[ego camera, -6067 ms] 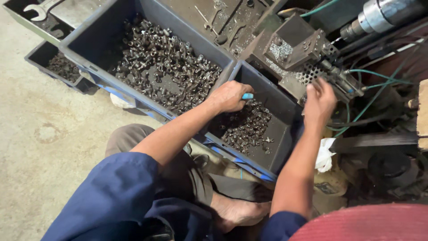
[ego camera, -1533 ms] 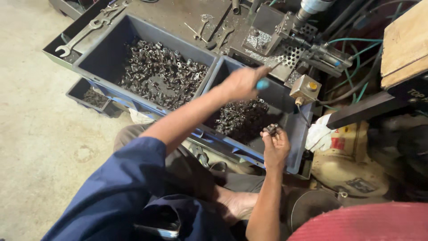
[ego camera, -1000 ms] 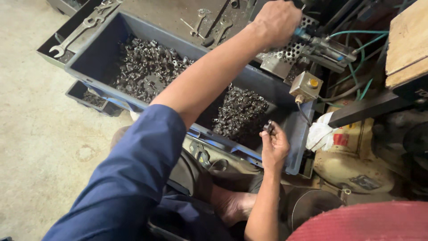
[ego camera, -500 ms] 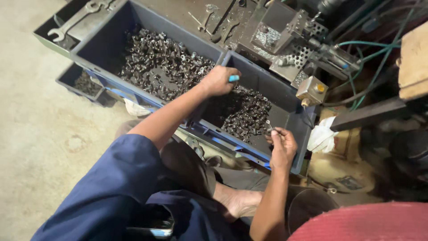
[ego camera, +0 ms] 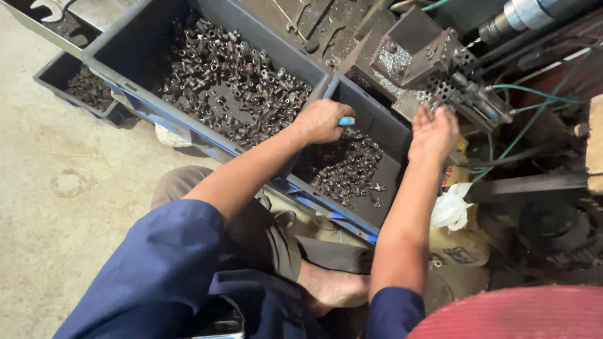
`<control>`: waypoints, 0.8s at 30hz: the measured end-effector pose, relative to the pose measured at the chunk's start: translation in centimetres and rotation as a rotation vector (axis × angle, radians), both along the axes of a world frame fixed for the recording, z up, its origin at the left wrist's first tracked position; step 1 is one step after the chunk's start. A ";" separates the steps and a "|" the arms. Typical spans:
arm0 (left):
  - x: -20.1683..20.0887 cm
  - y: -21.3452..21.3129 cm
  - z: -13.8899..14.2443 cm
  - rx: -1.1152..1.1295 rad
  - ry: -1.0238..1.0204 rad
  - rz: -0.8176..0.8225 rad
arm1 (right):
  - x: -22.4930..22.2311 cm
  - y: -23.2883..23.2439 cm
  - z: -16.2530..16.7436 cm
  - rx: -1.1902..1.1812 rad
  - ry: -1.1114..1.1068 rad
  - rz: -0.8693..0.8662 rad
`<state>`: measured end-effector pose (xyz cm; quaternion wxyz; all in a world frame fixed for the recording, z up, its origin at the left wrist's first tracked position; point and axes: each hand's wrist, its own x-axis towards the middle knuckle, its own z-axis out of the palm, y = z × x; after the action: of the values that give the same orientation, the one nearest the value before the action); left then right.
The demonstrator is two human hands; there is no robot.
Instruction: The person sits on the floor in front of a machine and sorts small black metal fittings, using a long-handled tool to move and arrange them from one plastic bin into another bin, repeating the transfer continuously.
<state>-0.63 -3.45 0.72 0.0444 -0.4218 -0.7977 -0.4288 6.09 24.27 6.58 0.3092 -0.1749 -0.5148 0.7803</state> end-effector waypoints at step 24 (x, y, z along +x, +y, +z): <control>0.2 0.0 1.1 0.029 -0.148 0.022 | -3.6 2.5 2.1 0.277 -0.223 0.169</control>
<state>-0.39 -3.43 1.77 -0.0037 -0.3794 -0.7971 -0.4697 2.47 26.75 8.70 0.2045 -0.1723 -0.6611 0.7011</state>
